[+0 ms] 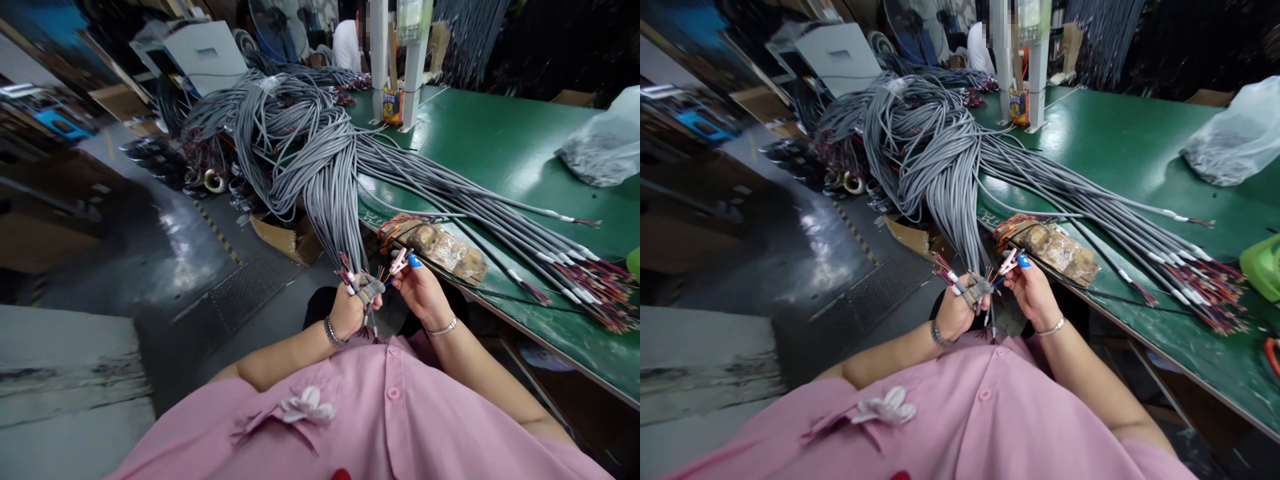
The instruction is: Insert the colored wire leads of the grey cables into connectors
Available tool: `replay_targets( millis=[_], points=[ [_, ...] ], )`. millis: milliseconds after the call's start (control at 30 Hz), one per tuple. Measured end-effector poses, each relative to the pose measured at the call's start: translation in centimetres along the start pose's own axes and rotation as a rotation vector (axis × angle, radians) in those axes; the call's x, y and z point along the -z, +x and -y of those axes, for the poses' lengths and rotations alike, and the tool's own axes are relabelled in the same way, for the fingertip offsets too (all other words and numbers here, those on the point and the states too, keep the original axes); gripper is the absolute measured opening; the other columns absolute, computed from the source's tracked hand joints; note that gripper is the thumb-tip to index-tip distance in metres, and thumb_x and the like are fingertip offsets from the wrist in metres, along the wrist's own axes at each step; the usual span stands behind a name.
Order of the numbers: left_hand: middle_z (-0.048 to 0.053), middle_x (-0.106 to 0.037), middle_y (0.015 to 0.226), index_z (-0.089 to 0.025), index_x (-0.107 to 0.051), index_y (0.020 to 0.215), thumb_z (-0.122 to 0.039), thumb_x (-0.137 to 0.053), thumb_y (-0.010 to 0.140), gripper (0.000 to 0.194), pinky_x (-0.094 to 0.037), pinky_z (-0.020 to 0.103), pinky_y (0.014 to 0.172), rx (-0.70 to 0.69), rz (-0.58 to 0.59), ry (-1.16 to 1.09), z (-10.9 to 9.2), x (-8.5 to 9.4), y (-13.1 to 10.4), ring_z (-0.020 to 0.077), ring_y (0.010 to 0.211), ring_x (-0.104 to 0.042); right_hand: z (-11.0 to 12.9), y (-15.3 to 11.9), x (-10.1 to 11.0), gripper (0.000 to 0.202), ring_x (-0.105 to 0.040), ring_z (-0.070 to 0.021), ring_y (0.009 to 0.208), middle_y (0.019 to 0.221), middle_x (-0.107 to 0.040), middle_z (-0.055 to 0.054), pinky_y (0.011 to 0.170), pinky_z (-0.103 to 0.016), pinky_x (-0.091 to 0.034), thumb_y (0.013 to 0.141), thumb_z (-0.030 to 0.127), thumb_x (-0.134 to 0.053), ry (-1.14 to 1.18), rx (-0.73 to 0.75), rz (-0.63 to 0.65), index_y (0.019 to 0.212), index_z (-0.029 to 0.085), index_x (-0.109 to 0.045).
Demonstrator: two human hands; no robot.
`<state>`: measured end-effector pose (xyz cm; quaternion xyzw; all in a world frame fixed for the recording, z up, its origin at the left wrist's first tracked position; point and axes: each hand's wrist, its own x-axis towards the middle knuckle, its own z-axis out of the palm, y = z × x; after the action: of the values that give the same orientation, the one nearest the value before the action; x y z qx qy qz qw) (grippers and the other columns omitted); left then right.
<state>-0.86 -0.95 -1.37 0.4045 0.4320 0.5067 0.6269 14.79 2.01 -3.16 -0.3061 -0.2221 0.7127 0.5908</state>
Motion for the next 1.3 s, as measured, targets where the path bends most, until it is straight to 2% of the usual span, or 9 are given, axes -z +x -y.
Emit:
replay_targets(
  millis=[233,467,733,933,1033,1100,1167,1300],
  points=[
    [-0.001,-0.061,0.053,-0.015,-0.061,0.068,-0.038,-0.075,0.070,0.027,-0.040,0.020,0.043,-0.039,-0.034,-0.051,-0.3,-0.1,-0.3,0.0088,0.044,-0.053,-0.4,-0.2,0.1,0.036,-0.055,-0.0117,0.063,0.075,-0.066,-0.002,0.057,-0.024,-0.047,0.081,0.055,-0.065,-0.088,0.115,-0.066,0.085,0.020,-0.069],
    [0.000,-0.061,0.053,-0.014,-0.063,0.070,-0.042,-0.076,0.069,0.031,-0.040,0.020,0.044,-0.006,-0.019,0.009,0.0,-0.5,0.4,0.0082,0.044,-0.053,-0.4,0.7,0.2,0.038,-0.057,-0.0103,0.063,0.085,-0.070,-0.001,0.056,-0.022,-0.048,0.070,0.056,-0.076,0.075,-0.060,0.010,0.084,0.021,-0.069],
    [0.000,-0.061,0.051,-0.014,-0.062,0.068,-0.041,-0.077,0.067,0.031,-0.040,0.020,0.042,0.033,-0.056,0.062,0.4,-0.8,0.9,0.0091,0.043,-0.053,-0.6,0.9,-0.3,0.034,-0.059,-0.0108,0.063,0.076,-0.070,0.000,0.061,-0.023,-0.049,0.071,0.050,-0.079,0.128,-0.010,-0.056,0.083,0.020,-0.070],
    [-0.001,-0.061,0.052,-0.014,-0.062,0.070,-0.041,-0.075,0.069,0.030,-0.038,0.020,0.042,0.020,-0.028,0.055,0.3,-0.3,0.5,0.0085,0.043,-0.052,-0.4,0.6,-0.2,0.049,-0.059,-0.0128,0.066,0.079,-0.069,-0.001,0.058,-0.024,-0.048,0.073,0.069,-0.064,0.058,-0.034,0.001,0.087,0.023,-0.070],
    [-0.001,-0.061,0.053,-0.015,-0.062,0.073,-0.042,-0.075,0.070,0.029,-0.041,0.021,0.045,0.009,-0.026,0.025,0.3,0.1,0.2,0.0091,0.045,-0.053,-0.1,0.0,0.2,0.055,-0.058,-0.0138,0.067,0.083,-0.069,-0.003,0.059,-0.025,-0.049,0.072,0.074,-0.060,0.012,-0.073,0.036,0.090,0.023,-0.071],
    [-0.001,-0.061,0.054,-0.015,-0.062,0.074,-0.042,-0.075,0.070,0.030,-0.042,0.021,0.046,0.002,-0.029,0.017,0.4,0.3,0.1,0.0094,0.046,-0.053,0.0,-0.7,0.3,0.052,-0.056,-0.0135,0.066,0.084,-0.068,-0.004,0.059,-0.026,-0.048,0.069,0.070,-0.067,-0.021,-0.106,0.100,0.088,0.022,-0.071],
    [-0.001,-0.062,0.054,-0.015,-0.062,0.074,-0.042,-0.074,0.071,0.030,-0.041,0.021,0.046,-0.005,-0.023,0.042,0.6,0.5,0.1,0.0092,0.046,-0.053,-0.2,-1.5,0.4,0.044,-0.054,-0.0125,0.063,0.081,-0.067,-0.003,0.059,-0.026,-0.047,0.067,0.060,-0.075,-0.095,-0.123,0.157,0.084,0.020,-0.071],
    [0.000,-0.063,0.055,-0.015,-0.062,0.070,-0.043,-0.073,0.073,0.030,-0.039,0.021,0.046,-0.024,0.033,0.163,0.8,0.7,0.2,0.0094,0.046,-0.054,-0.9,-2.6,0.2,0.023,-0.050,-0.0098,0.059,0.070,-0.062,0.001,0.060,-0.024,-0.043,0.072,0.038,-0.080,-0.267,-0.020,0.121,0.079,0.019,-0.070]
  ],
)
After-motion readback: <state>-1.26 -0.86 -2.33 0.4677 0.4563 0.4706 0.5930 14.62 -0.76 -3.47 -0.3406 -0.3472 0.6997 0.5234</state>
